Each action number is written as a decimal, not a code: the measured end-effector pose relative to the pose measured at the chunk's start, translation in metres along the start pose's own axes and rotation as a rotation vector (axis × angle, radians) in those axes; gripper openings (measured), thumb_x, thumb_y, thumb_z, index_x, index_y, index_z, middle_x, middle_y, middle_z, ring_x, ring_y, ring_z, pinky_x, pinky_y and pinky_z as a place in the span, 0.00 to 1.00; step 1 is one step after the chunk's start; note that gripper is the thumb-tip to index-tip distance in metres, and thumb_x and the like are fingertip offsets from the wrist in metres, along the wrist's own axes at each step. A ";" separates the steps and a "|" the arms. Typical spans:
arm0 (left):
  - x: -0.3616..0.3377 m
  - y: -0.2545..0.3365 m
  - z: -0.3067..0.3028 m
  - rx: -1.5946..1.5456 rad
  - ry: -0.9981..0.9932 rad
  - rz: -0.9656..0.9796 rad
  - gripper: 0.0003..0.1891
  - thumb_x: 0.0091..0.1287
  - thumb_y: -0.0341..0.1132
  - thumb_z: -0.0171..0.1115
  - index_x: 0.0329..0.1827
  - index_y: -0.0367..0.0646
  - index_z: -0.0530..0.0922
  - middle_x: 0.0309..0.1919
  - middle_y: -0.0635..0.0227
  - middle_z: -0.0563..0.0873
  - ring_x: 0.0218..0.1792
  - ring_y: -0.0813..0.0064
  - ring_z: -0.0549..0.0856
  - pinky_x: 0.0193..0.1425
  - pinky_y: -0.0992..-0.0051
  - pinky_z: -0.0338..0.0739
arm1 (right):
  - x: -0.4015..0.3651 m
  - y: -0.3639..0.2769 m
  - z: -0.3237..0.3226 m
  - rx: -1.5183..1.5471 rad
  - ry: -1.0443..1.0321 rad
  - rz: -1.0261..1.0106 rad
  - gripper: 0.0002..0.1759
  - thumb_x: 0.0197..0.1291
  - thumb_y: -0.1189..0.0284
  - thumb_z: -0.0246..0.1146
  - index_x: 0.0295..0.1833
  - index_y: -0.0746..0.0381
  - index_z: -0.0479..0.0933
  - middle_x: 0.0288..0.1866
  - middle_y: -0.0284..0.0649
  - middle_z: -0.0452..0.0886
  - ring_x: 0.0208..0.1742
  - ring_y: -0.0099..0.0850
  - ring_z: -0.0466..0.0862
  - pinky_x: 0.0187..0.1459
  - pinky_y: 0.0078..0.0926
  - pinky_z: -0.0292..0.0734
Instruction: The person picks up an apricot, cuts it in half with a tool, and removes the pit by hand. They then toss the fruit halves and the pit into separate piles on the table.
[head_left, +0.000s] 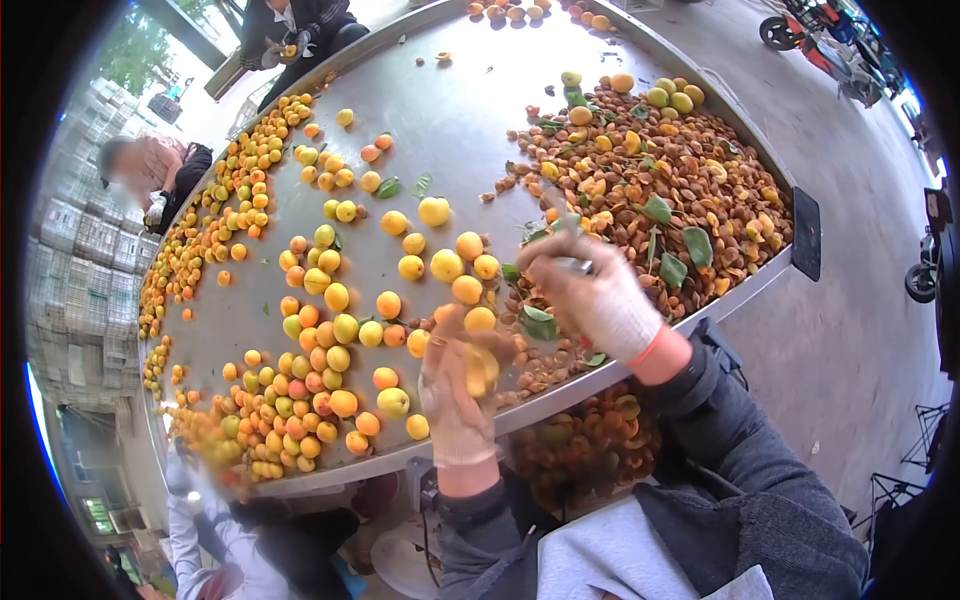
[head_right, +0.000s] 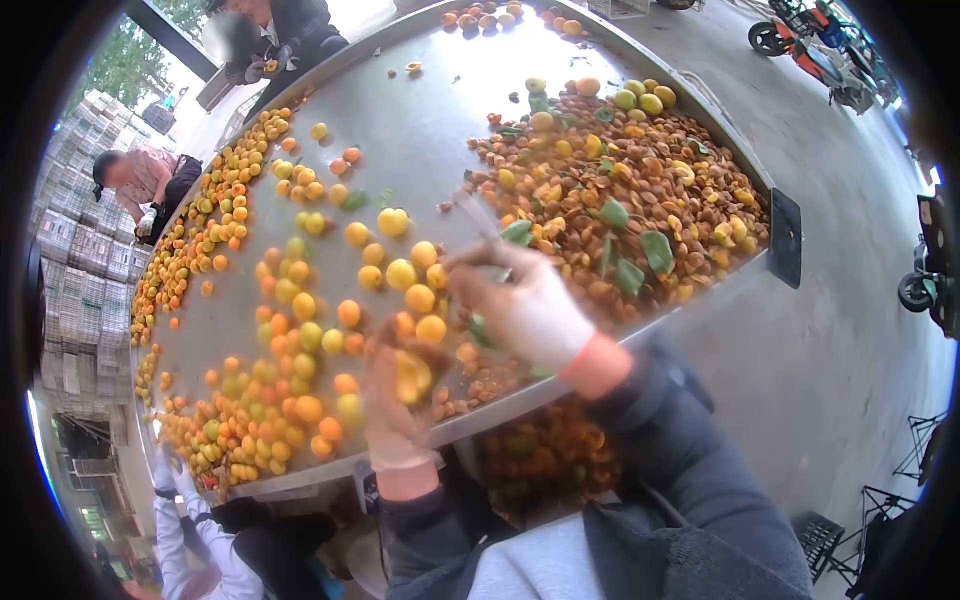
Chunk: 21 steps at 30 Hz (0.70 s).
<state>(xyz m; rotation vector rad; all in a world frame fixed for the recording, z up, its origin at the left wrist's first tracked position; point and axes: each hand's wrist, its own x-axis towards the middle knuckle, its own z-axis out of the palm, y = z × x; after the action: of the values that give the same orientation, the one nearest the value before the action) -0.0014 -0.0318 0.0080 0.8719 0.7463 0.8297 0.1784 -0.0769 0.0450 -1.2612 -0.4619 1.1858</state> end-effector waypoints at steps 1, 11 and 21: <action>0.001 -0.008 -0.011 -0.152 -0.393 0.059 0.27 0.71 0.43 0.56 0.67 0.33 0.70 0.54 0.56 0.80 0.54 0.63 0.82 0.57 0.67 0.78 | 0.001 -0.003 -0.010 -0.022 0.049 -0.063 0.10 0.66 0.71 0.61 0.49 0.63 0.80 0.21 0.26 0.72 0.15 0.14 0.66 0.17 0.15 0.59; 0.045 -0.029 -0.033 1.118 0.191 0.253 0.21 0.57 0.30 0.68 0.55 0.39 0.79 0.50 0.58 0.85 0.53 0.68 0.83 0.55 0.68 0.77 | 0.010 -0.019 -0.071 0.850 -0.124 -0.098 0.18 0.71 0.61 0.57 0.58 0.60 0.72 0.23 0.23 0.59 0.17 0.14 0.60 0.17 0.14 0.52; 0.049 -0.024 0.002 0.437 -0.006 -0.027 0.27 0.59 0.26 0.69 0.64 0.39 0.75 0.56 0.58 0.83 0.43 0.68 0.86 0.47 0.73 0.82 | -0.018 -0.011 -0.034 0.008 -0.120 0.114 0.09 0.64 0.72 0.60 0.48 0.61 0.79 0.21 0.26 0.71 0.16 0.15 0.66 0.18 0.17 0.60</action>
<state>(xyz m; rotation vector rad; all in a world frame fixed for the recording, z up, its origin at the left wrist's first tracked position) 0.0310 -0.0003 -0.0228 1.2488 0.9502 0.6478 0.2045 -0.1073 0.0502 -1.2272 -0.4782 1.3636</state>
